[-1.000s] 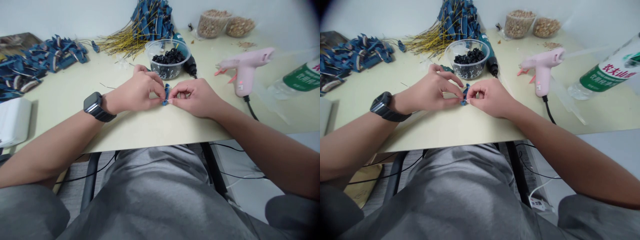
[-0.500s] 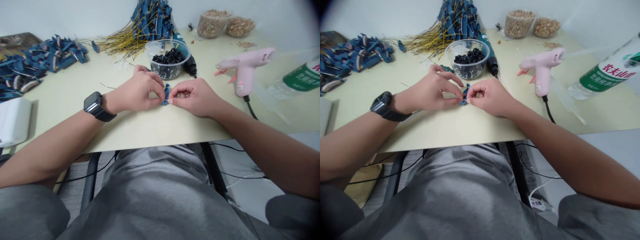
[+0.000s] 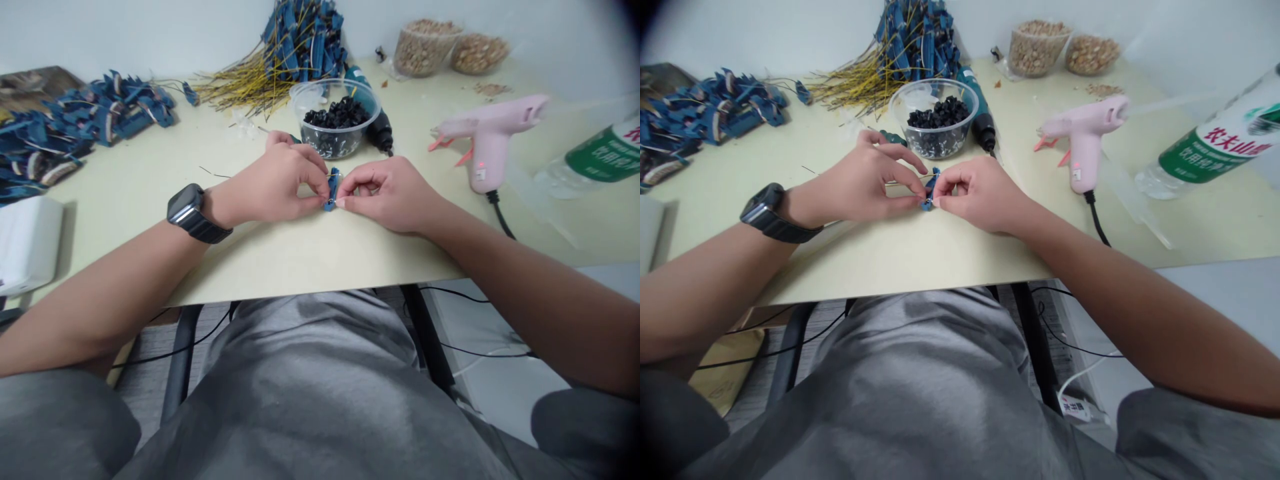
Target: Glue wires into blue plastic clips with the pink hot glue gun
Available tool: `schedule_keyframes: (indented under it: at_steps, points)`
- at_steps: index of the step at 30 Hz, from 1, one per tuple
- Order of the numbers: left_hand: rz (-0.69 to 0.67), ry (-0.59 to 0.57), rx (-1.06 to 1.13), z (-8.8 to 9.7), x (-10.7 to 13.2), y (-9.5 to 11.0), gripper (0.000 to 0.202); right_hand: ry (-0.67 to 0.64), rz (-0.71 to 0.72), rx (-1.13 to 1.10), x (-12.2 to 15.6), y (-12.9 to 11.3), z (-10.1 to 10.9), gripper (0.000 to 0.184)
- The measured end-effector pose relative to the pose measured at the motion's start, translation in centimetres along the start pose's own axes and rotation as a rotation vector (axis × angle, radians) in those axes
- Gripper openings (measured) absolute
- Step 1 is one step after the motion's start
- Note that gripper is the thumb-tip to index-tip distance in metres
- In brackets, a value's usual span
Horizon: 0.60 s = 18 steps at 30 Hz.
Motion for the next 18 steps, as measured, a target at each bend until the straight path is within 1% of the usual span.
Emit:
schedule_keyframes:
  at_steps: [7,14,18]
  points:
    - [0.009,0.006,-0.007,-0.02,0.02,-0.05,0.015,0.003,0.013,0.015,-0.02,-0.33,0.03,0.006]
    - [0.004,0.021,-0.008,-0.12,-0.03,-0.09,0.014,-0.008,-0.051,0.038,0.07,-0.33,0.1,0.004]
    - [0.015,0.016,-0.015,-0.01,0.0,0.08,0.012,-0.009,-0.065,0.05,0.08,-0.25,0.1,0.004]
Point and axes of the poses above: each hand's wrist, its own x-axis away from the middle knuckle, its own z-axis out of the back of the hand, y = z × x, the point moved 4 cm from there along -x, towards the middle knuckle, and after that the axes turned 13 degrees about -y, right-handed, at the moved point
